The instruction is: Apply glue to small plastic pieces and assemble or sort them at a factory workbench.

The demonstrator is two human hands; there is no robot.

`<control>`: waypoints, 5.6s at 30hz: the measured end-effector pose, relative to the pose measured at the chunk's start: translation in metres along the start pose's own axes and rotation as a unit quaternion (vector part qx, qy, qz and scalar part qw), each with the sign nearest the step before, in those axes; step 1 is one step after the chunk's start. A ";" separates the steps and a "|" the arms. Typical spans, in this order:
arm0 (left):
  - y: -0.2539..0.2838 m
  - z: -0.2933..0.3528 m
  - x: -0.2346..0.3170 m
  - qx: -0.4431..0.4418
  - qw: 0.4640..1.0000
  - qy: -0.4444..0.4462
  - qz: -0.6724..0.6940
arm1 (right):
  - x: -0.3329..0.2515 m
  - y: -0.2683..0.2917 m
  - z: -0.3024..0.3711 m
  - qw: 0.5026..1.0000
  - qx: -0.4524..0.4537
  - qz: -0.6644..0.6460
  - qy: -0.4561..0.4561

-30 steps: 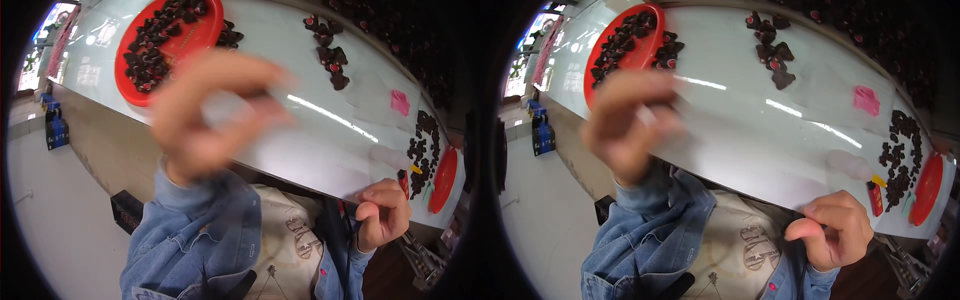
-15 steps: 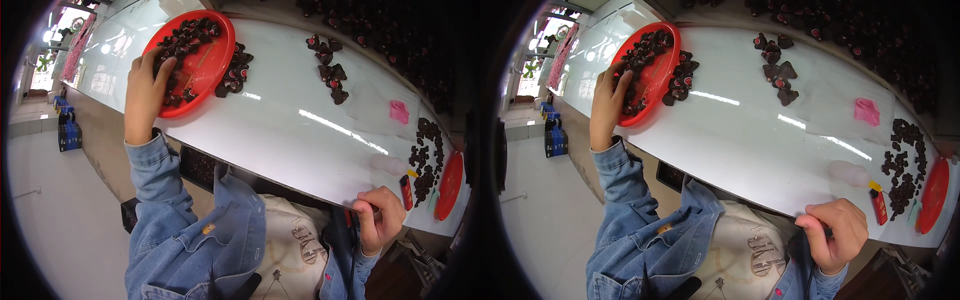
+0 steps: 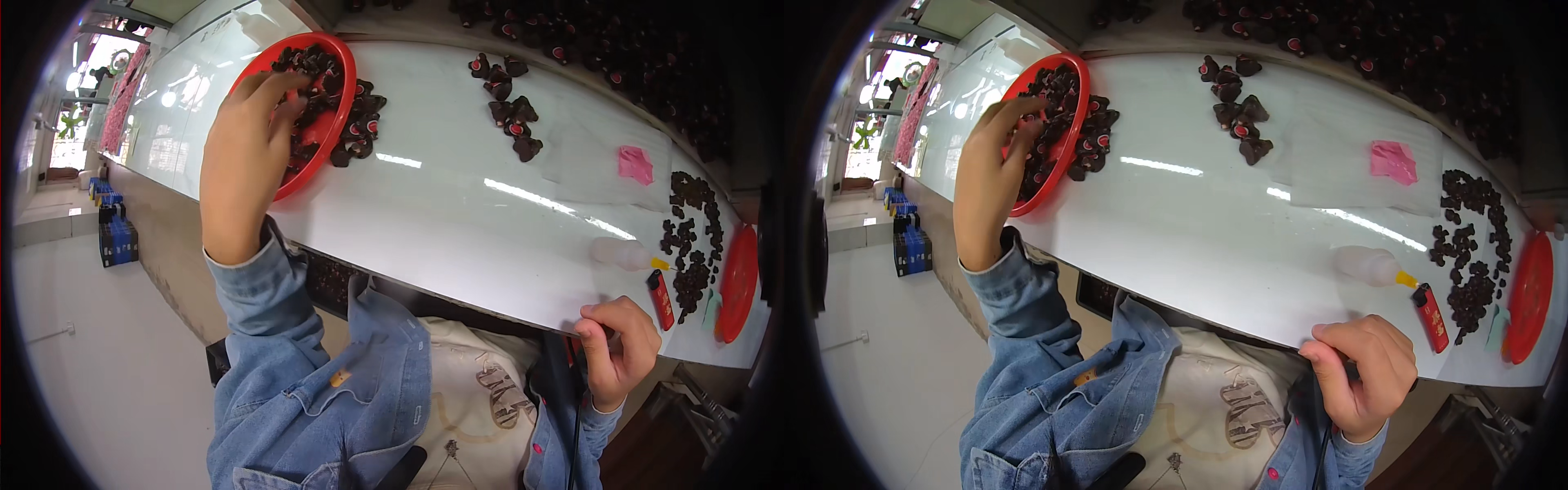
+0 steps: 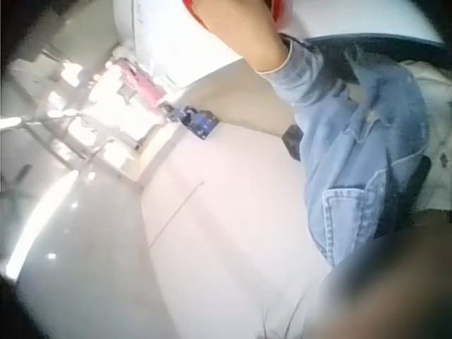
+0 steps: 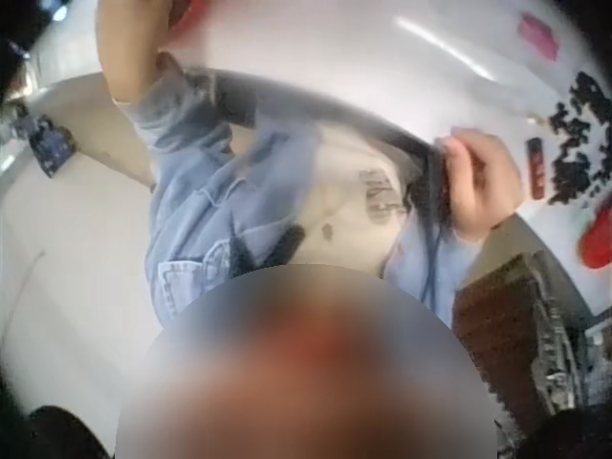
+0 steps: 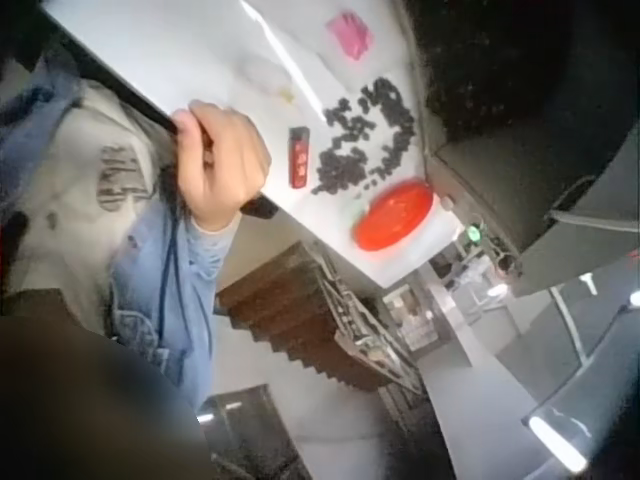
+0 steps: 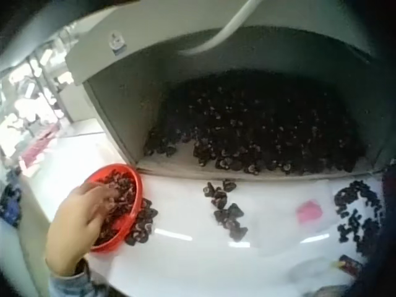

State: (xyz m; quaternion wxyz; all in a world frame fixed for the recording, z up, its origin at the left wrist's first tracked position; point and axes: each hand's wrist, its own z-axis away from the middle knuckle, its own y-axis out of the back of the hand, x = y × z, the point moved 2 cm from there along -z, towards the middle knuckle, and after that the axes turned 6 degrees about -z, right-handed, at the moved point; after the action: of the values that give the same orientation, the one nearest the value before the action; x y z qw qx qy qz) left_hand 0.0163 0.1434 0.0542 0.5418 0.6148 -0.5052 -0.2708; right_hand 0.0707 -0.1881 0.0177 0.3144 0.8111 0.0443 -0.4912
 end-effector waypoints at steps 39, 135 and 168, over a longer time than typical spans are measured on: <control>-0.068 0.058 0.127 -0.266 0.682 -0.142 0.666 | 0.011 0.016 -0.014 0.982 0.095 -0.122 -0.111; -0.080 0.067 0.133 -0.227 0.606 0.028 0.762 | 0.052 0.110 0.000 0.921 0.099 0.352 -0.131; -0.081 0.067 0.134 -0.235 0.545 0.041 0.804 | 0.021 0.094 0.012 0.995 0.086 -0.037 0.039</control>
State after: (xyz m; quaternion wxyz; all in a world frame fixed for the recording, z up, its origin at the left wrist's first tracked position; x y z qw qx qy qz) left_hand 0.0300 -0.0137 -0.0112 0.6782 -0.1873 -0.6835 0.1942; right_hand 0.1084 -0.2749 0.0404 0.2234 0.8515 0.0445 -0.4723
